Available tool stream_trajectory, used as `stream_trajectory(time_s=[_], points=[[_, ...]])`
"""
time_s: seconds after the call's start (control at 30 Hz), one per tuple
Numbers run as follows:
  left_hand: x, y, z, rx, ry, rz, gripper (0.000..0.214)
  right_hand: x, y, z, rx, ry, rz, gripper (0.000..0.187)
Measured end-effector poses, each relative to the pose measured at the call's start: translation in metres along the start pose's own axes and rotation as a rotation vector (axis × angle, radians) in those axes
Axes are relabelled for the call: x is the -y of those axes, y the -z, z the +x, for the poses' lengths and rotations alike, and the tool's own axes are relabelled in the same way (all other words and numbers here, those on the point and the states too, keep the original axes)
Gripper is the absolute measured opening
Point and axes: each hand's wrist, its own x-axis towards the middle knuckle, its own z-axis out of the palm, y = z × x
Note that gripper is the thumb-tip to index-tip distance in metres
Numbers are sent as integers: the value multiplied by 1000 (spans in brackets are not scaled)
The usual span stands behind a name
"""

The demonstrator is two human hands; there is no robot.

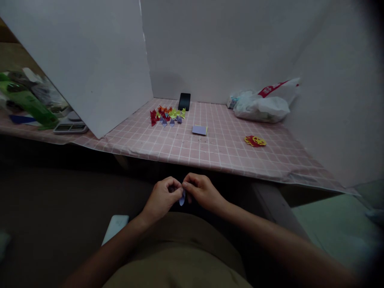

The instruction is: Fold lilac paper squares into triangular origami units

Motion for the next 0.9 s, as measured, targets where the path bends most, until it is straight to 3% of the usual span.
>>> stream_trajectory(time_s=[0.17, 0.37, 0.5, 0.67, 0.77, 0.9], points=[[2, -2, 5, -158, -27, 7, 16, -1, -2, 0, -65, 13, 89, 26], [7, -7, 2, -357, -197, 114, 9, -4, -5, -1, 90, -212, 309, 39], [11, -9, -2, -369, -328, 206, 7, -3, -5, -1, 113, -258, 390, 42], [13, -11, -5, -376, -392, 260, 6, 0, -7, -2, 66, -227, 388, 37], [11, -9, -5, -374, -416, 304, 8, 0, -8, -1, -7, -183, 282, 30], [8, -4, -5, -308, -414, 373, 9, 3, -3, 0, -57, -121, -26, 23]])
